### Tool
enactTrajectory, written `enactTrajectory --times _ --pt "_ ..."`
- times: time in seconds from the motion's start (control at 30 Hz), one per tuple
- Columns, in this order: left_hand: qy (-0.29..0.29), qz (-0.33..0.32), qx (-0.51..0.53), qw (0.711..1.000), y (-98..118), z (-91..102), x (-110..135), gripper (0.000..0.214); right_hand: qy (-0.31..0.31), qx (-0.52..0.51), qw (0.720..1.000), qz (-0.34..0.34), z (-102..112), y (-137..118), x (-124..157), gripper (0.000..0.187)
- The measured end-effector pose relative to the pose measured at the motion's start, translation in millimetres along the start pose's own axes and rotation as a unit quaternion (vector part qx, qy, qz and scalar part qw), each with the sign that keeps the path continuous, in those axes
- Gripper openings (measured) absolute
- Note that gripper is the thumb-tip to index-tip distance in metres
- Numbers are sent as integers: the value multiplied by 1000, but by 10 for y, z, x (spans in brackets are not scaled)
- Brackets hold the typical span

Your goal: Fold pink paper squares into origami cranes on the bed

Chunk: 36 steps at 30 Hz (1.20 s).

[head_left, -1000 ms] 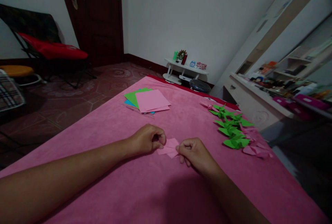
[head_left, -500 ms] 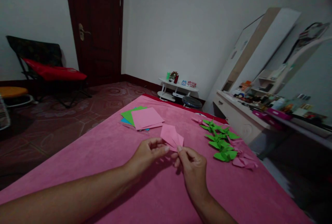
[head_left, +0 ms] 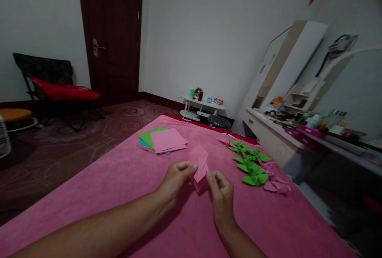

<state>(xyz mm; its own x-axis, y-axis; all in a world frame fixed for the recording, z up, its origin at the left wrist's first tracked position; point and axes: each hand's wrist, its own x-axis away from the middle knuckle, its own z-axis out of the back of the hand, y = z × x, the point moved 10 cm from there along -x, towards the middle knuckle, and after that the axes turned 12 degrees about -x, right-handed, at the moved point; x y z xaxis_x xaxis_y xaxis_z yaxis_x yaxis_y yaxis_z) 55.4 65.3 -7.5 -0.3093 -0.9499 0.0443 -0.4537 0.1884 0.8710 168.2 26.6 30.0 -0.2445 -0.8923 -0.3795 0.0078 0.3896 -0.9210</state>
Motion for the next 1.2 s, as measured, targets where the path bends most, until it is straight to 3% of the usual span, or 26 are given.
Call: enactTrajectory --times 0.07,0.17,0.3,0.5,0.77,1.2 --pt "3 15 -27 1000 -52 47 17 26 35 -16 999 6 104 -28 -50 25" --pt "-23 22 -53 998 -103 37 52 24 -10 -26 1000 -9 33 21 -106 24" --pt "-45 13 -61 997 -99 12 97 23 -34 -22 999 -35 -16 150 -92 36" --pt "-40 35 -106 993 -141 59 106 29 -23 -70 994 -76 4 291 -54 36" --pt "-27 59 -155 986 -209 181 63 29 -37 -58 995 -68 5 320 -69 36" --pt "-80 72 -186 977 -182 160 44 24 -94 -42 992 -70 -71 306 -77 38"
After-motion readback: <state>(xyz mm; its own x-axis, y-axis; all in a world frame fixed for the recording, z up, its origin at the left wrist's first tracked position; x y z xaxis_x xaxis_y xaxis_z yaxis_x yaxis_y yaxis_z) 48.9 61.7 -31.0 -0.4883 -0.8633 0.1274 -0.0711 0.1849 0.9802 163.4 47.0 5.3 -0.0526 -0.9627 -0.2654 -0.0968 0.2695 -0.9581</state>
